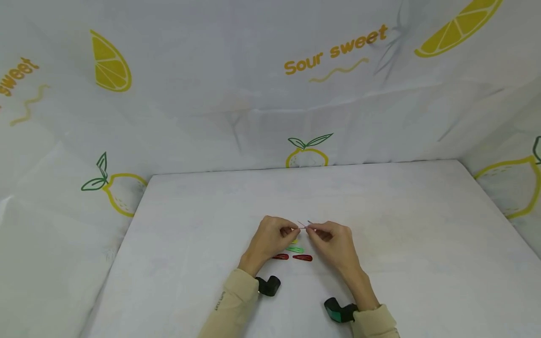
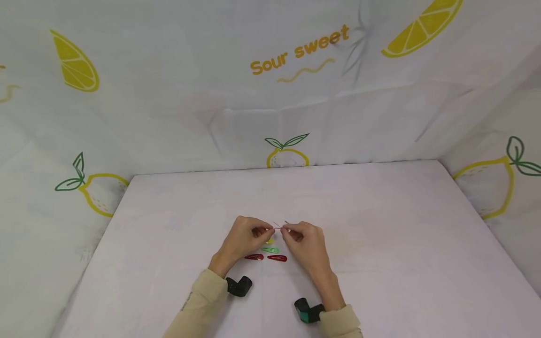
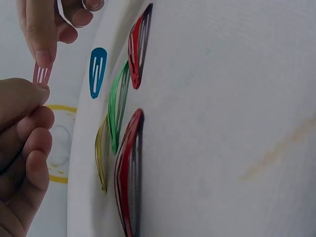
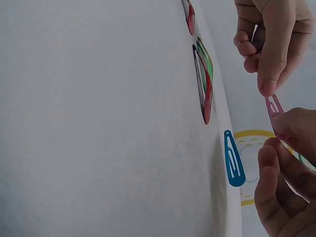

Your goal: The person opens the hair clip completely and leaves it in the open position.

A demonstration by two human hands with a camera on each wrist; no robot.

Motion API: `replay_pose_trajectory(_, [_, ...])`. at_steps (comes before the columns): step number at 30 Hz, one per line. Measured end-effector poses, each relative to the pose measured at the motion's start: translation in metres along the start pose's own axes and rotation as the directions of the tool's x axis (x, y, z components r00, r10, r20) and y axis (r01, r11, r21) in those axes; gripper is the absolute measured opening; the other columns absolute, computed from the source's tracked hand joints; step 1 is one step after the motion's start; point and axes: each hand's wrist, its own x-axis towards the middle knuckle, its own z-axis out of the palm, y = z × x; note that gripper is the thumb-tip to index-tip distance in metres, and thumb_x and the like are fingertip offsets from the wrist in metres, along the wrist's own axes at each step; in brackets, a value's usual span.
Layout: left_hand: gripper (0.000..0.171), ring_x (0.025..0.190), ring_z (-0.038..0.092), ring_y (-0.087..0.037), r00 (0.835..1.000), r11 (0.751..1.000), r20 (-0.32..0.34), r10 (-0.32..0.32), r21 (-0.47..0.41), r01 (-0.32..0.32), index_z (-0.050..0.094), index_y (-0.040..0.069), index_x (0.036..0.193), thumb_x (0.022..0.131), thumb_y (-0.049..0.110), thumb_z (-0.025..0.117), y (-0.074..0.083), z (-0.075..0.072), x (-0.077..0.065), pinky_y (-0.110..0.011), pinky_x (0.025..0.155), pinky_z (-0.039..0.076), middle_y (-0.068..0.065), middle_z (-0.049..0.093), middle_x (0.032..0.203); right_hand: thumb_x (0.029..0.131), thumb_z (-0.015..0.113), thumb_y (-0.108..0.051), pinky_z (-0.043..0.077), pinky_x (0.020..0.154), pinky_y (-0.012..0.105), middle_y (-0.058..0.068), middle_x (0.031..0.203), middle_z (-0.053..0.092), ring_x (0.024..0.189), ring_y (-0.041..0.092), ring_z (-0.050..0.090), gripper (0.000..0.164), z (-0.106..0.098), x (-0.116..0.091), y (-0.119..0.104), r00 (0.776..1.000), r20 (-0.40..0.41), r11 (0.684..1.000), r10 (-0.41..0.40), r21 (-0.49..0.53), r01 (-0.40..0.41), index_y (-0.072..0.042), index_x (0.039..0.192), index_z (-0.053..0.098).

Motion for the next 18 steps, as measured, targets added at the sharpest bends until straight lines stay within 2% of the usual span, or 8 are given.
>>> replay_pose_trajectory(7, [0.008,0.058,0.057,0.001,0.999,0.999,0.036,-0.021,0.034,0.020,0.082,0.006,0.088,0.089,0.009,0.075,0.004,0.012,0.003,-0.009,0.059,0.043,0.000,0.074,0.069,0.079,0.082,0.002,0.053,0.060,0.018,0.007,0.073,0.074,0.063,0.004,0.063,0.011,-0.007,-0.004,0.006,0.999,0.006,0.998,0.054,-0.030,-0.054,-0.001,0.089,0.082])
replay_pose_trajectory(13, [0.008,0.057,0.055,0.004,0.997,0.998,0.056,-0.050,0.026,0.048,0.082,0.005,0.088,0.089,0.009,0.075,0.008,0.020,0.004,-0.007,0.059,0.042,-0.002,0.075,0.070,0.080,0.082,0.002,0.052,0.060,0.017,0.008,0.075,0.075,0.063,0.005,0.061,0.011,-0.011,-0.008,0.009,0.995,0.012,0.994,0.101,-0.044,-0.100,-0.001,0.091,0.082])
replay_pose_trajectory(18, [0.007,0.057,0.052,0.004,0.997,0.996,0.061,-0.045,0.074,0.041,0.081,0.006,0.085,0.088,0.008,0.075,0.010,0.026,0.005,-0.007,0.058,0.040,0.000,0.073,0.067,0.083,0.080,-0.001,0.049,0.058,0.017,0.009,0.078,0.076,0.061,0.004,0.058,0.009,-0.014,-0.011,0.011,0.989,0.034,0.986,0.146,-0.082,-0.143,-0.001,0.092,0.082])
